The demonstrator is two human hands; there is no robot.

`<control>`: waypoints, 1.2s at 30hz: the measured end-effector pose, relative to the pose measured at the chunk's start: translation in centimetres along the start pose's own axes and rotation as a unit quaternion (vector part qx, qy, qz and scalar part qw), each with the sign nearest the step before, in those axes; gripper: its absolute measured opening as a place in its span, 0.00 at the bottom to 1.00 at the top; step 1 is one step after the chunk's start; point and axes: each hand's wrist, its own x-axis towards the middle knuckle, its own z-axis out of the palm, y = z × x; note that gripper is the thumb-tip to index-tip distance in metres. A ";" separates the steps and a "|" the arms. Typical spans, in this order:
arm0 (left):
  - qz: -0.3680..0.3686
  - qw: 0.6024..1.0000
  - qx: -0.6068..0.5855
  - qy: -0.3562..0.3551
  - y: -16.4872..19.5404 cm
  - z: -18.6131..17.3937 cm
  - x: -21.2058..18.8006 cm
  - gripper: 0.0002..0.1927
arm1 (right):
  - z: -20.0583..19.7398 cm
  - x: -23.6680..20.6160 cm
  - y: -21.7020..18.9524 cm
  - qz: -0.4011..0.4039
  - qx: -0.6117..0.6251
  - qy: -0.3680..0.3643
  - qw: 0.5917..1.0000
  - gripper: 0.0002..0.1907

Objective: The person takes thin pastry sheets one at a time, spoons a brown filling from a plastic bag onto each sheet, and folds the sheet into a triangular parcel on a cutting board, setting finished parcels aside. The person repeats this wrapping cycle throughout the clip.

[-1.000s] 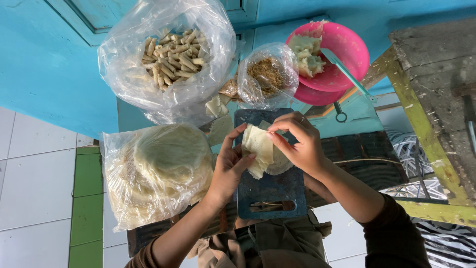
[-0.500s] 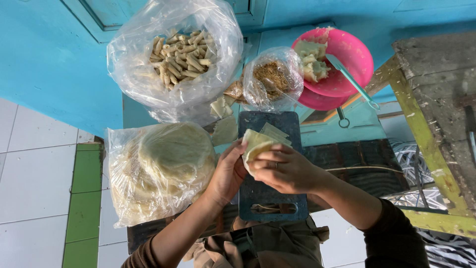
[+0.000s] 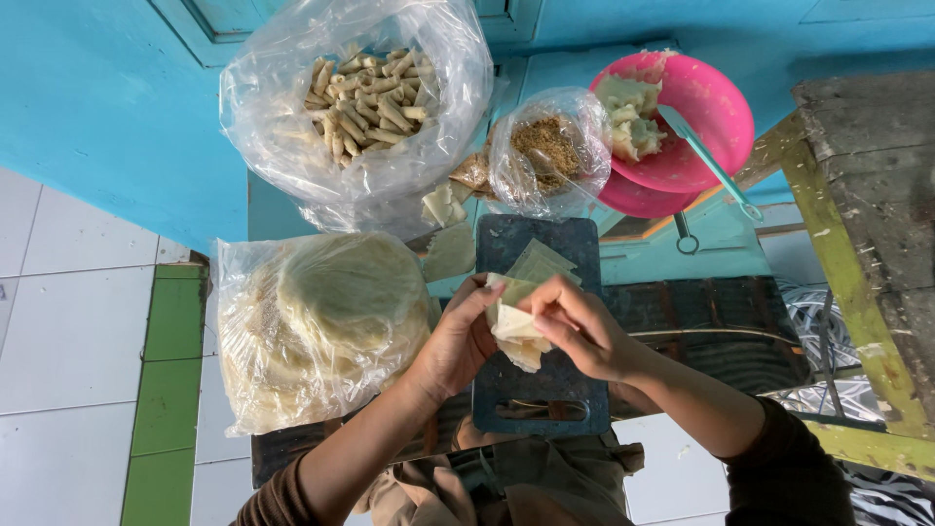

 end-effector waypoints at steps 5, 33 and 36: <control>0.036 0.999 -0.029 0.001 -0.2 -1.2 0.7 0.25 | 0.3 0.6 1.3 0.005 0.067 0.077 0.995 0.05; 0.257 0.964 0.006 0.061 0.9 0.5 -0.8 0.19 | -1.1 1.6 -3.6 0.026 -0.195 -0.185 0.963 0.14; 0.290 0.955 0.025 0.067 0.5 0.4 -0.7 0.19 | -2.5 1.4 -3.3 0.071 -0.188 -0.162 0.966 0.17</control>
